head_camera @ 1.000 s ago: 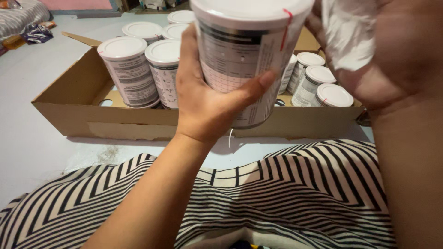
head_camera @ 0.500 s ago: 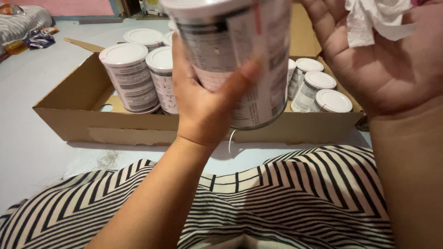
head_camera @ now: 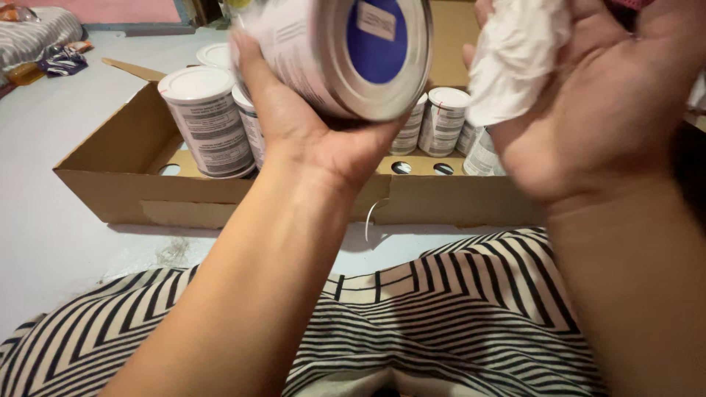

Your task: The person wipes the exterior of cylindrical cans with a white cloth, handling them one at a time. The person rotates each can to clean all sides and then places it into a cardboard box.

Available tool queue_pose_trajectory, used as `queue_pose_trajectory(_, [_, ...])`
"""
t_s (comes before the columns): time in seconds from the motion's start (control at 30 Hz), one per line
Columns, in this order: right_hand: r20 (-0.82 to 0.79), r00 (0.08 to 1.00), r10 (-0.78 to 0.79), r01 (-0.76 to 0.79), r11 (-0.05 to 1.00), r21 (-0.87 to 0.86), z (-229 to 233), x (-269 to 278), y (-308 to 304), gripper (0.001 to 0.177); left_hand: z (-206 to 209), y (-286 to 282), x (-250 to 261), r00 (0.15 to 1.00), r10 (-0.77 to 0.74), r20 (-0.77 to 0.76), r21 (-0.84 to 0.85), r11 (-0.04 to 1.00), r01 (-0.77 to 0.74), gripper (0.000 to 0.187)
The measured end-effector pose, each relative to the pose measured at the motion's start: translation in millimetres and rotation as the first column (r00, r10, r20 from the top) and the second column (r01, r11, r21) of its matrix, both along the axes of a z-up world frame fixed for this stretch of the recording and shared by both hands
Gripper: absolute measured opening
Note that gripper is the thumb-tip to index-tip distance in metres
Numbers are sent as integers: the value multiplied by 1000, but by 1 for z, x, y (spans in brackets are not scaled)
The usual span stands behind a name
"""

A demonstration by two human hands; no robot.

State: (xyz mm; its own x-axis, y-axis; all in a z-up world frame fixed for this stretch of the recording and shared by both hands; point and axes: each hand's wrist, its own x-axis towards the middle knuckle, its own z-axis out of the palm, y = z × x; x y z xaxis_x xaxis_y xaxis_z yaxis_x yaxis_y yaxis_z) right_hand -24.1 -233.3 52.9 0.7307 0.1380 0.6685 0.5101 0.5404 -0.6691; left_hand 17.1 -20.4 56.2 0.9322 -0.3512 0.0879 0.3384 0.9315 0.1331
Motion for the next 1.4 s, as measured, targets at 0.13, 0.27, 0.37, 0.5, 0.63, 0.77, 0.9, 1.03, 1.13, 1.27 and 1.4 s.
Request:
queue_pose_trajectory(0.13, [313, 899, -306, 404, 856, -323, -14, 3, 23, 55, 5, -10, -13, 983, -30, -183, -54, 998, 21, 102])
queue_pose_trajectory(0.27, [626, 660, -416, 744, 476, -469, -13, -1, 57, 70, 3, -15, -23, 967, -118, -224, -79, 992, 102, 108])
queue_pose_trajectory(0.37, [684, 582, -439, 810, 240, -535, 0, -9, 64, 74, -4, -19, -24, 953, -145, -266, -10, 989, 148, 109])
queue_pose_trajectory(0.5, [759, 533, -374, 822, 15, -570, 12, -14, 73, 72, -19, -24, -13, 968, -226, -114, -18, 974, 225, 112])
queue_pose_trajectory(0.63, [805, 550, -221, 827, 9, -562, 3, -26, 80, 67, -24, -18, 0, 978, -186, 92, 13, 983, 186, 105])
queue_pose_trajectory(0.77, [800, 552, -236, 819, -28, -574, -15, -29, 71, 66, -18, -3, 1, 989, -140, -51, 17, 990, 141, 105])
queue_pose_trajectory(0.9, [637, 601, -483, 796, 289, -532, -28, -4, 68, 73, -20, -11, 0, 990, 29, -136, 102, 995, -15, 105])
queue_pose_trajectory(1.03, [137, 968, -212, 227, 969, -100, -39, 3, 75, 91, -38, -40, 0, 873, 367, 322, 158, 888, -431, 107])
queue_pose_trajectory(1.13, [-131, 847, 515, -349, 725, 593, -41, 1, 68, 102, -46, -49, -3, 766, 473, 436, 362, 686, -631, 112])
queue_pose_trajectory(1.27, [-272, 790, 550, -285, 721, 631, -47, 4, 51, 89, -36, -42, -11, 588, 308, 747, 505, 312, -805, 108])
queue_pose_trajectory(1.4, [-355, 765, 537, -245, 753, 610, -74, 5, 48, 62, -13, -24, -2, 547, 96, 831, 493, 329, -806, 105])
